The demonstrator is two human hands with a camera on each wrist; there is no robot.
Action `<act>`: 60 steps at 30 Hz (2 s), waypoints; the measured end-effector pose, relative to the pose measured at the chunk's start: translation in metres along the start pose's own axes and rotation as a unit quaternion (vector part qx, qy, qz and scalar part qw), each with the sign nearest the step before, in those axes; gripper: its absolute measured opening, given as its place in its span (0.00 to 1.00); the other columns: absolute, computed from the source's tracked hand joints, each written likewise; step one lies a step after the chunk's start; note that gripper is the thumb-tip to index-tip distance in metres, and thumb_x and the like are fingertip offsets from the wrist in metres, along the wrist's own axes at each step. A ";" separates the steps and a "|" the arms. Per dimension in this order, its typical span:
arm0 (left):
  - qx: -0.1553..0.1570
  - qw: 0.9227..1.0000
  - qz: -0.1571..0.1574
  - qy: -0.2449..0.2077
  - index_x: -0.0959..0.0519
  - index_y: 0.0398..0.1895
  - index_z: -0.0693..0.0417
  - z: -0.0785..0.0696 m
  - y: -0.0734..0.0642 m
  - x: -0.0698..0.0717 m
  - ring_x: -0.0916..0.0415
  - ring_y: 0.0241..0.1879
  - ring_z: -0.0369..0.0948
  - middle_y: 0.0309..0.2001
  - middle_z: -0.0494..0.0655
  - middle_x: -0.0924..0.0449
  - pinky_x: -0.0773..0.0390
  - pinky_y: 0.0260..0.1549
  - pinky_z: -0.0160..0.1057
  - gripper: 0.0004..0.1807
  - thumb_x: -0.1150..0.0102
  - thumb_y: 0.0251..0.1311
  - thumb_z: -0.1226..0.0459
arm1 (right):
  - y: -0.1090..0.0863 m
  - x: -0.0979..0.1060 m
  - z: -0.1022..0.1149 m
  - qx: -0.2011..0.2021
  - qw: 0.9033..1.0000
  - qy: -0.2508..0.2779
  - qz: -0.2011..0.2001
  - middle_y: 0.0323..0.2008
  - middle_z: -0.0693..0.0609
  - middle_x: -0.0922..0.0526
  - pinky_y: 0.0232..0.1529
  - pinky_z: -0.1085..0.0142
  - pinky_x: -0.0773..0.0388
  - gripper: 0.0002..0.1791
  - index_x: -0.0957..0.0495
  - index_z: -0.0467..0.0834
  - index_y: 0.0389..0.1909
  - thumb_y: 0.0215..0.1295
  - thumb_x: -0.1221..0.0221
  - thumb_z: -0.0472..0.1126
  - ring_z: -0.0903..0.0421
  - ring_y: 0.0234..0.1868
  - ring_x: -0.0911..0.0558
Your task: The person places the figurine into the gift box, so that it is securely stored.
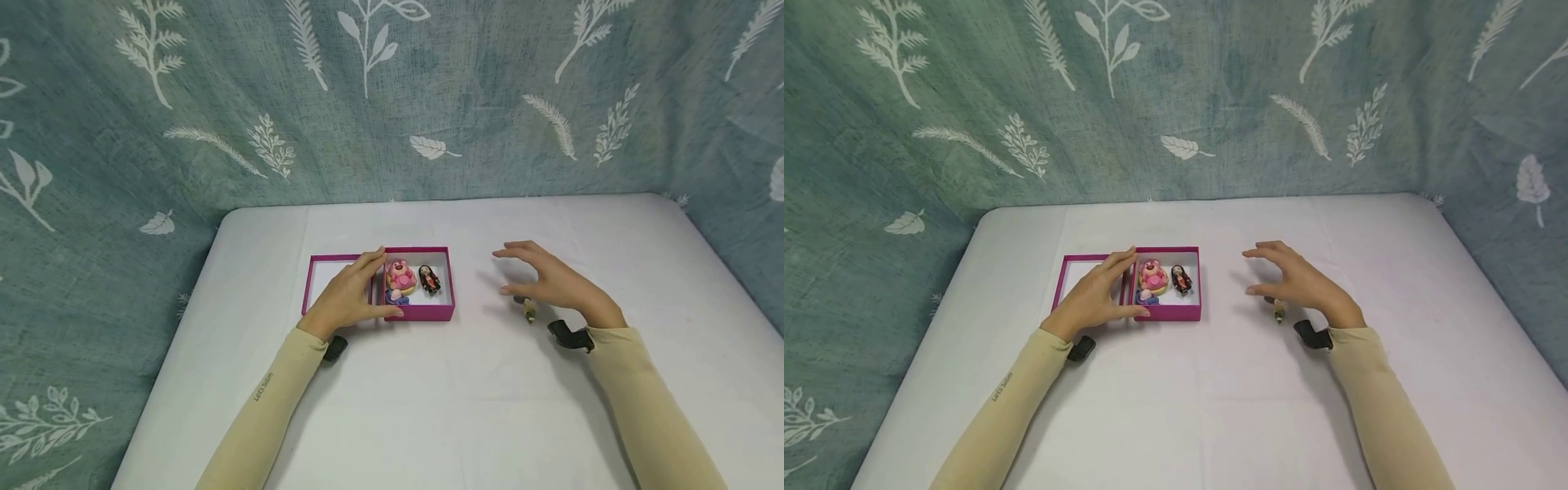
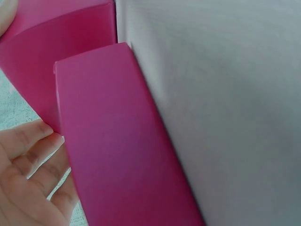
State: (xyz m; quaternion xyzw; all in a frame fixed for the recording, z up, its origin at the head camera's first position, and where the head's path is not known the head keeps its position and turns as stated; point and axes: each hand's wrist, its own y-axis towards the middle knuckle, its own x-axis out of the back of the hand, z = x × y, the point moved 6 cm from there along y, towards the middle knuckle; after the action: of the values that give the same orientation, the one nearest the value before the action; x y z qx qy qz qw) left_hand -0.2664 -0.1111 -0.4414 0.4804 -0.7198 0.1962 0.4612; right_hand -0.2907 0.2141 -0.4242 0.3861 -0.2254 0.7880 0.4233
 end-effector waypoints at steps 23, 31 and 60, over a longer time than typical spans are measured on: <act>0.001 1.000 0.010 -0.006 0.41 0.76 0.50 0.000 0.001 -0.001 0.40 0.72 0.48 0.77 0.39 0.48 0.31 0.65 0.52 0.59 0.34 0.44 0.31 | -0.029 -0.008 -0.034 -0.026 0.995 0.017 0.096 0.72 0.32 0.47 0.64 0.31 0.47 0.42 0.30 0.43 0.66 0.50 0.27 0.52 0.29 0.72 0.50; -0.001 1.000 0.002 -0.008 0.40 0.75 0.51 0.001 0.000 -0.001 0.39 0.71 0.48 0.76 0.40 0.46 0.31 0.65 0.52 0.58 0.33 0.44 0.32 | -0.033 -0.009 -0.033 -0.027 0.994 0.017 0.109 0.73 0.32 0.51 0.64 0.30 0.47 0.45 0.32 0.43 0.68 0.50 0.26 0.51 0.28 0.73 0.52; 0.001 1.000 0.001 -0.003 0.40 0.75 0.53 0.002 -0.001 -0.002 0.39 0.72 0.47 0.76 0.40 0.46 0.31 0.66 0.51 0.59 0.34 0.43 0.31 | -0.032 0.009 -0.039 0.019 1.000 0.007 0.002 0.63 0.44 0.29 0.58 0.40 0.31 0.37 0.31 0.44 0.66 0.56 0.29 0.46 0.42 0.64 0.32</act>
State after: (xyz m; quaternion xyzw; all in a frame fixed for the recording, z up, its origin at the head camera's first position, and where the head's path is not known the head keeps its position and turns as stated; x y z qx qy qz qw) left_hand -0.2662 -0.1118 -0.4439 0.4810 -0.7214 0.1956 0.4583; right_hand -0.2827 0.2625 -0.4393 0.3881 -0.2085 0.7958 0.4155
